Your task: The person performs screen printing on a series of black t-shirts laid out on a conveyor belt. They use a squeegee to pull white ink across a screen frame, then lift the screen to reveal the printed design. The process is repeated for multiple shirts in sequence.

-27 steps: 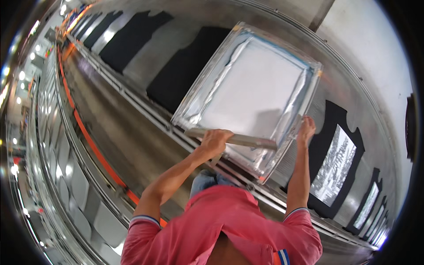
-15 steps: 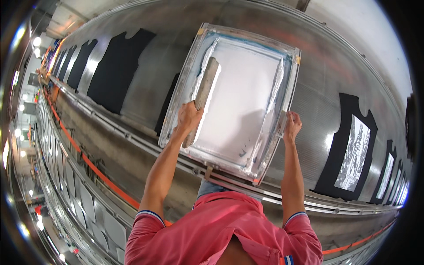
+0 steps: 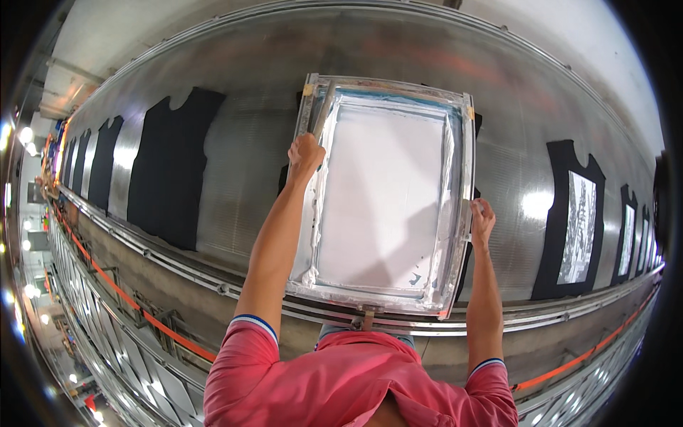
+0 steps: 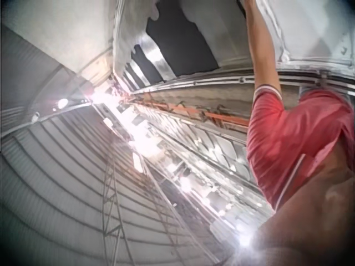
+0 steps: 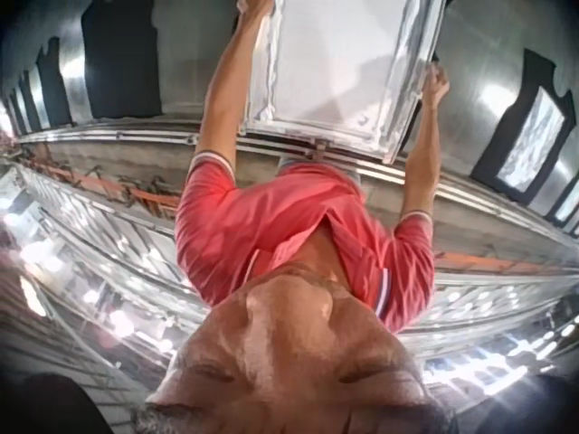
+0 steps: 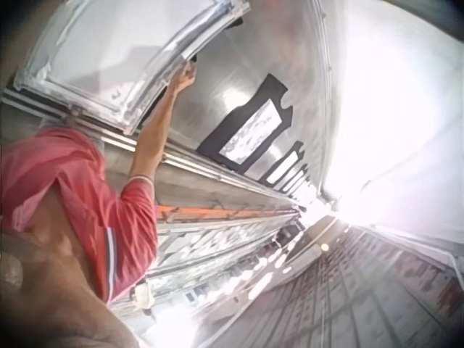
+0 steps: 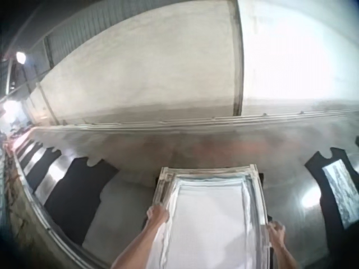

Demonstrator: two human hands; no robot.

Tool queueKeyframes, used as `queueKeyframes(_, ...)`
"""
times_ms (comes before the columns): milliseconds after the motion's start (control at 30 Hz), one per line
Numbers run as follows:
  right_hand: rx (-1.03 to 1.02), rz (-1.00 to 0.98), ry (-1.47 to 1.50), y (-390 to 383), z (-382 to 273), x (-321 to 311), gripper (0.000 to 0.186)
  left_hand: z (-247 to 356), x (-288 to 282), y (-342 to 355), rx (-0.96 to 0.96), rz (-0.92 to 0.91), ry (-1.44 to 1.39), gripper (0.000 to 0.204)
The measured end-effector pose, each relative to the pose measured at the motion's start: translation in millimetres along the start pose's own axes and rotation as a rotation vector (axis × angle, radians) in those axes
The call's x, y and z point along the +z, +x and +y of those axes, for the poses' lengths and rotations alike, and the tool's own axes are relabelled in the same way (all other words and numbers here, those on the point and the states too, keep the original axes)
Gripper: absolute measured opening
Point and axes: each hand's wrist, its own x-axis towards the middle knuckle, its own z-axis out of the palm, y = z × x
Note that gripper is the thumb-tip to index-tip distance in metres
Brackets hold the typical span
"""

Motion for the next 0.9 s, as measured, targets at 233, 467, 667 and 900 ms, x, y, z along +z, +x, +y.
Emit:
queueKeyframes(233,-0.054,0.054,-0.049,0.2,-11.3,4.4,0.036,0.5,29.1,-84.1,0.209,-0.164,0.118,0.015)
queueKeyframes(467,-0.056,0.075,-0.074,21.3,-20.7,29.6,0.039,-61.5,28.6,-272.5,0.453,-0.272,0.046,0.042)
queueKeyframes(667,-0.117,0.056,-0.037,23.9,-25.9,44.9,0.029,-67.2,3.4,-227.2,0.414,-0.683,0.206,0.028)
queueKeyframes(900,-0.093,0.073,-0.156,24.4,-22.0,55.0,0.025,-61.7,101.1,-132.6,0.820,-1.460,0.505,0.018)
